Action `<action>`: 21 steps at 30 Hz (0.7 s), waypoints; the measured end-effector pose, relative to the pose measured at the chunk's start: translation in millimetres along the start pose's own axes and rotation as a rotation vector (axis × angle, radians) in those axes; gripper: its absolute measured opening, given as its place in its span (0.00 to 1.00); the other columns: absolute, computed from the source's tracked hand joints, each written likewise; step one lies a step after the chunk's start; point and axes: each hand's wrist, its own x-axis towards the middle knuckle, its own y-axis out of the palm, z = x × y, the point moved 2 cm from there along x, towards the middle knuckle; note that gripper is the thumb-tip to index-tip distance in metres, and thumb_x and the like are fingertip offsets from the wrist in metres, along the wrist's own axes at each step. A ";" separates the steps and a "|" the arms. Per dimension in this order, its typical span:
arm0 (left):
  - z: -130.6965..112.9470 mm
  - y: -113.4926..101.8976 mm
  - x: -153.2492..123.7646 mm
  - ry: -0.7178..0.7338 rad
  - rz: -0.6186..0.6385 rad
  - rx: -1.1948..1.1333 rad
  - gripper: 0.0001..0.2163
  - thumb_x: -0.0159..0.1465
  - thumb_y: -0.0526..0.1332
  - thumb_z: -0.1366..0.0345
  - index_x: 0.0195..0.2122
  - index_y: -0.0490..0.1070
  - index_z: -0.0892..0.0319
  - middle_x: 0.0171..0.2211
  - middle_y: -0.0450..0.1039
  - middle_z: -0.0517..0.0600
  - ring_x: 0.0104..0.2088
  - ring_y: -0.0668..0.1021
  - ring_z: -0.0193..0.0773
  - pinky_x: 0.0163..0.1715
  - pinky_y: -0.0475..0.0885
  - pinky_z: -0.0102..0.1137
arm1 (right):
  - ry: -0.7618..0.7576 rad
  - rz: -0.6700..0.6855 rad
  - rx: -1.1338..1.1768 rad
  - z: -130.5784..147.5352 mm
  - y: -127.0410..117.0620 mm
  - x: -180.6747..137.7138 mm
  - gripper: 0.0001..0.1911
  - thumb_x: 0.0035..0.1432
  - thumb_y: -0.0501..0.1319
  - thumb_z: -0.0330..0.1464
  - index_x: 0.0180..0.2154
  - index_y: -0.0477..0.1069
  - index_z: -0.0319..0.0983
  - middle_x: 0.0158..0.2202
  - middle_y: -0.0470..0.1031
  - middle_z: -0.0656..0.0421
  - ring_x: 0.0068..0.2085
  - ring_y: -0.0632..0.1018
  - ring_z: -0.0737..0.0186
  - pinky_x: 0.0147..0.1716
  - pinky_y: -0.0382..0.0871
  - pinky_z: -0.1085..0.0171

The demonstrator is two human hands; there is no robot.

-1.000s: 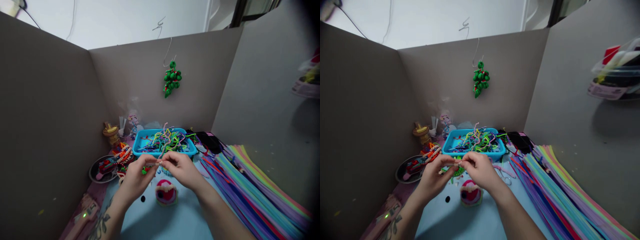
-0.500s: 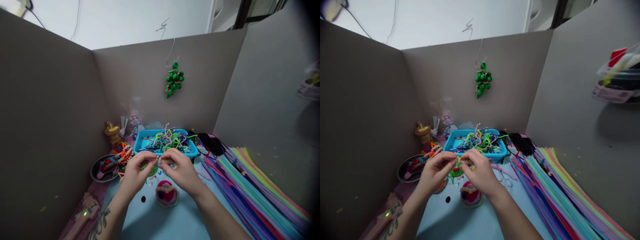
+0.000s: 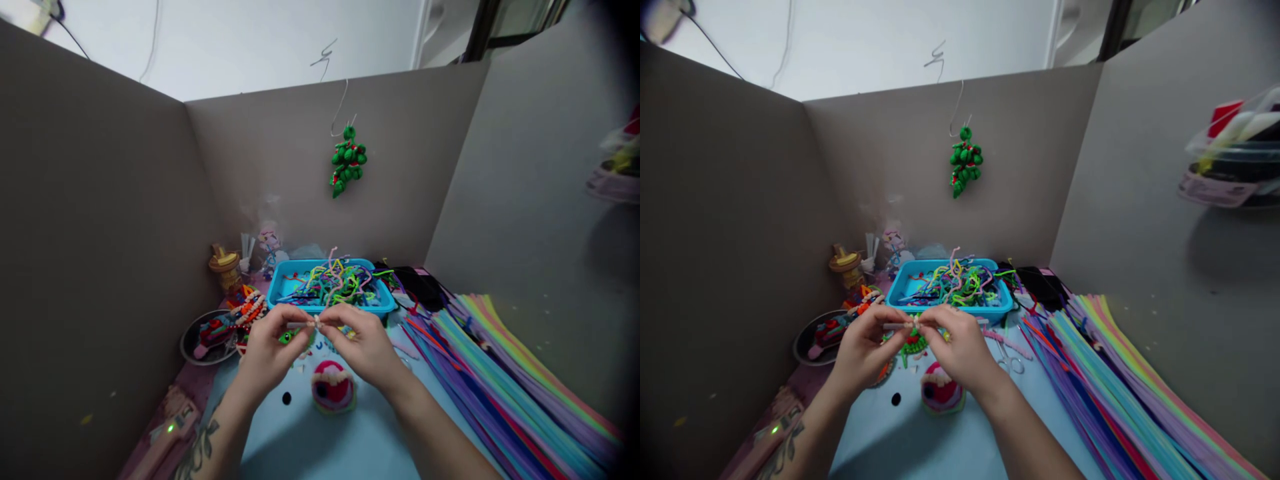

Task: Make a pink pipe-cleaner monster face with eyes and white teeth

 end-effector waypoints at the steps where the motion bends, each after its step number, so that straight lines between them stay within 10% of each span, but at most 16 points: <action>1: -0.7 0.0 -0.2 0.023 0.001 0.026 0.02 0.58 0.62 0.70 0.33 0.70 0.57 0.33 0.75 0.50 0.34 0.78 0.36 0.36 0.72 0.29 | -0.002 0.000 0.024 -0.1 0.4 0.4 0.05 0.57 0.59 0.27 0.33 0.73 0.40 0.30 0.76 0.59 0.32 0.75 0.64 0.33 0.68 0.66; 11: -9.1 3.8 -6.1 0.259 0.020 0.353 0.05 0.59 0.60 0.71 0.36 0.71 0.56 0.32 0.77 0.48 0.33 0.79 0.34 0.36 0.72 0.27 | 0.061 -0.048 0.137 2.5 0.3 2.0 0.06 0.55 0.60 0.28 0.25 0.71 0.39 0.28 0.73 0.58 0.33 0.74 0.63 0.35 0.67 0.64; 21: -10.4 13.3 -6.4 0.151 -0.094 0.152 0.07 0.59 0.60 0.71 0.38 0.67 0.57 0.32 0.75 0.47 0.32 0.78 0.32 0.34 0.74 0.26 | 0.395 0.028 0.415 -7.5 10.5 -3.1 0.03 0.53 0.58 0.30 0.29 0.66 0.38 0.28 0.68 0.61 0.29 0.69 0.66 0.29 0.63 0.68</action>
